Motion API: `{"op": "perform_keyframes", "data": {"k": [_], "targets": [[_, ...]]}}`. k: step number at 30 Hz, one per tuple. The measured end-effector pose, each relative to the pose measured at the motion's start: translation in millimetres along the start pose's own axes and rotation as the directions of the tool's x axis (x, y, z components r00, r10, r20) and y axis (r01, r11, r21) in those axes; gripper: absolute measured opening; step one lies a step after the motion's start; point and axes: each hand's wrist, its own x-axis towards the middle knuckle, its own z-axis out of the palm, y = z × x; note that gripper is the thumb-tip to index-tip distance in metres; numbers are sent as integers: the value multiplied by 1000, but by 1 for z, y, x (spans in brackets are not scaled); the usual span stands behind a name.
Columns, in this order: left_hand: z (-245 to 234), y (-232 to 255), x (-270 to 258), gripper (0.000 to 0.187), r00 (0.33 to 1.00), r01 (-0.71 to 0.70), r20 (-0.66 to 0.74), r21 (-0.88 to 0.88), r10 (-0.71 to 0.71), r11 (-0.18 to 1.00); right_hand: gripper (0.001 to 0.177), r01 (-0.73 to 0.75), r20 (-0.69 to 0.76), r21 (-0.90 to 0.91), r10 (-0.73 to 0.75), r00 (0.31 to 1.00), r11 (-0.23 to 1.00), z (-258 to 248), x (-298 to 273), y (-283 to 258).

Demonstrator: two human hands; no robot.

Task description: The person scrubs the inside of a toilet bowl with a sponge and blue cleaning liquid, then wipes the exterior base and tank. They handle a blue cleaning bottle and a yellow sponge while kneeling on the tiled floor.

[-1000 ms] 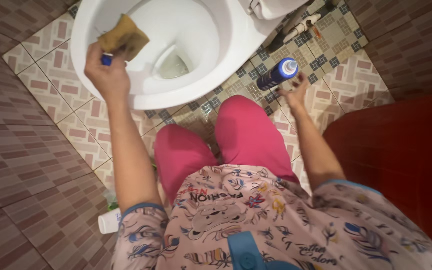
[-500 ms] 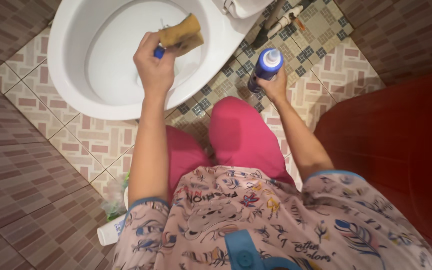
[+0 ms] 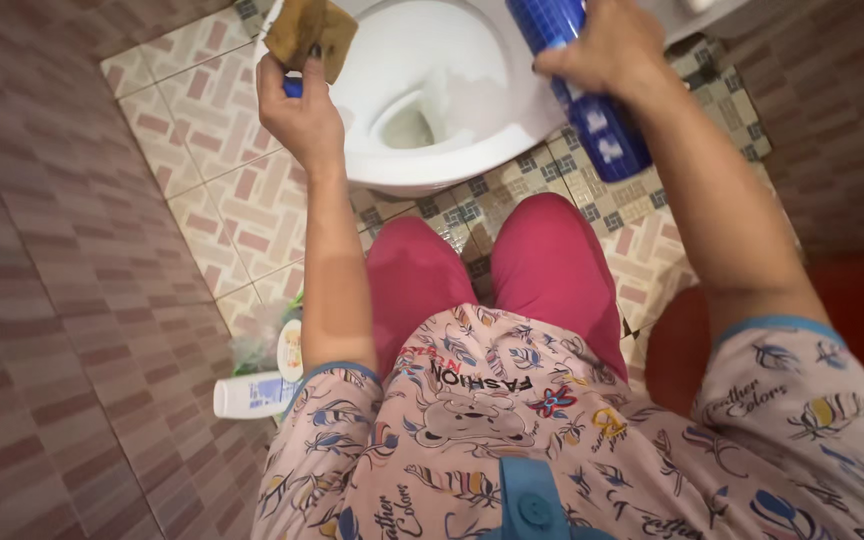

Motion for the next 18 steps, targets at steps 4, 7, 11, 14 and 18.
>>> {"op": "perform_keyframes", "data": {"k": [4,7,11,14,18], "targets": [[-31,2,1,17,997,68,-28,7,-67,998,70,-35,79,-81,42,996,996,12,47,-24],[-51,9,-1,19,999,-5,-42,17,6,1000,72,-83,162,-139,105,981,987,28,72,-27],[-71,13,-4,19,997,-14,-69,45,17,999,80,-33,163,-249,75,984,968,47,91,-32],[-83,10,-3,18,995,-1,-99,76,9,997,76,82,220,-317,-11,975,945,52,92,-54],[-96,8,-10,20,990,18,-144,37,-12,999,77,315,198,-216,-274,941,924,60,78,-101]]}}
